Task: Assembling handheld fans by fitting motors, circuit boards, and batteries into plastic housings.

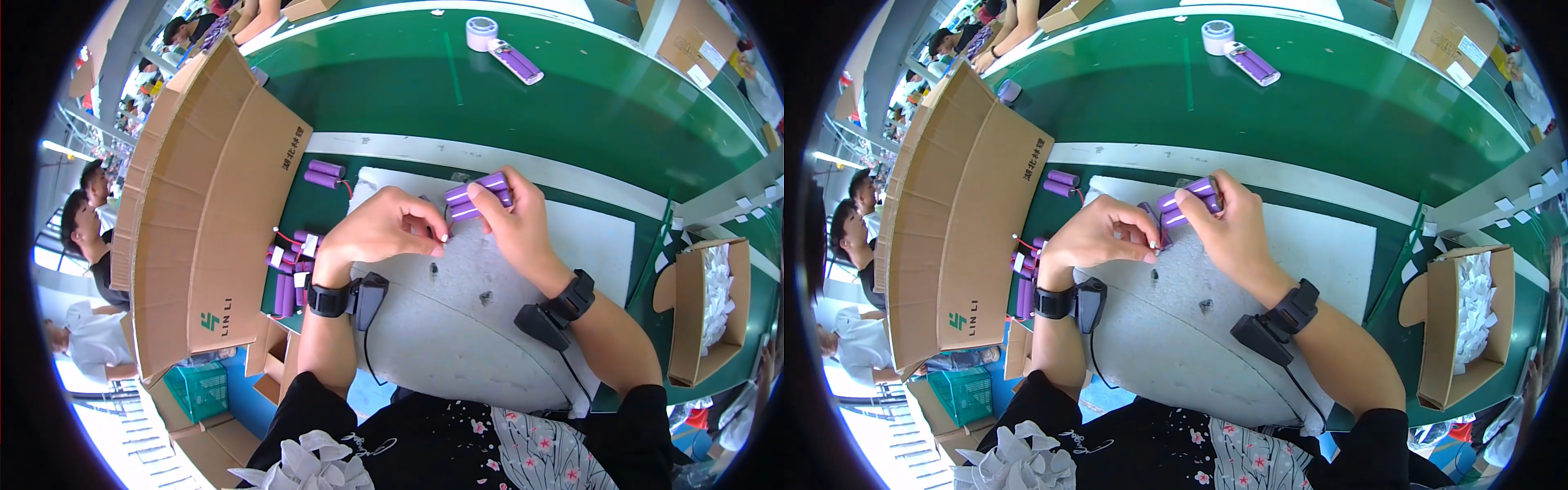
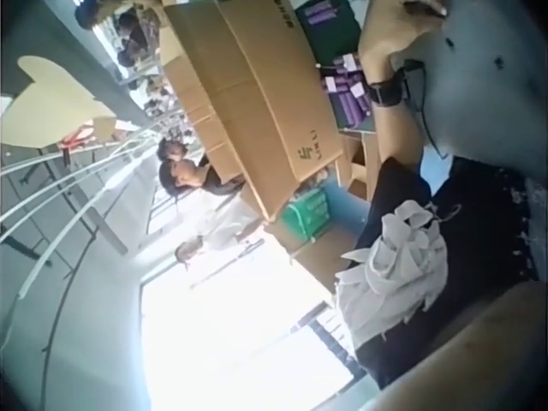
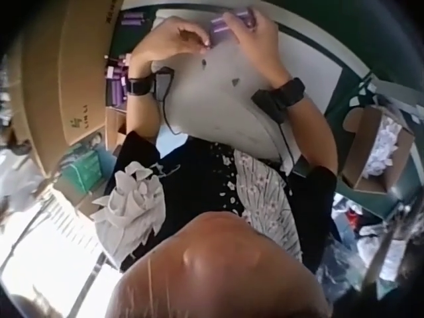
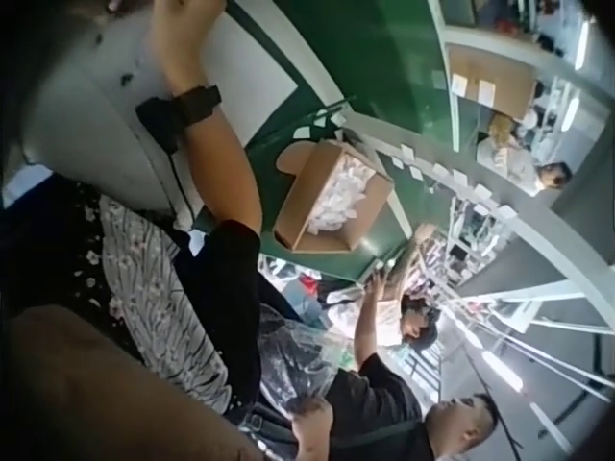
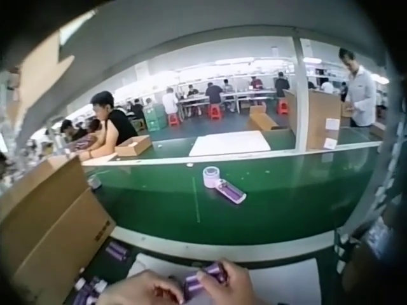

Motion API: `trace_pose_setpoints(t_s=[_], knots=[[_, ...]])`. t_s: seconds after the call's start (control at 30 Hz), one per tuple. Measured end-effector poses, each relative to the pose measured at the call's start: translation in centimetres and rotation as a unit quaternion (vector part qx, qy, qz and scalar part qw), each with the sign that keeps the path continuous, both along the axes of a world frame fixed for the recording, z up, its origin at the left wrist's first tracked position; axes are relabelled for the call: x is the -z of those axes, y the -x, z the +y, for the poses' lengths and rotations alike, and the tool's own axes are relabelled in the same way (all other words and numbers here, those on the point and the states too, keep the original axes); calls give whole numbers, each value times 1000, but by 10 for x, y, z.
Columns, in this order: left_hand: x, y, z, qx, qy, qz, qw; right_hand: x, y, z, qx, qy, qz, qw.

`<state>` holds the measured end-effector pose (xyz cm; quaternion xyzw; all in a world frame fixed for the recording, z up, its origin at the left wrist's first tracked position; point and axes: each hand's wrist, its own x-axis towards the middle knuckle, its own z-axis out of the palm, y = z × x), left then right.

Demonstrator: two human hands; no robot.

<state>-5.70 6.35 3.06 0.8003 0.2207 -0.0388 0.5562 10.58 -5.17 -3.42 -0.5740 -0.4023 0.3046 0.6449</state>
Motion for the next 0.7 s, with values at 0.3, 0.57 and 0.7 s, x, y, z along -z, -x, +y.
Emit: trace_pose_setpoints(t_s=[0.3, 0.57, 0.7], knots=[[8, 7, 4, -32, 67, -50, 996, -6, 5, 1, 10, 11, 36, 999], [9, 27, 27, -176, 55, -245, 952, -9, 4, 9, 79, -53, 158, 983], [-2, 38, 37, -348, -17, -402, 847, 1, 4, 11, 61, -55, 58, 995]])
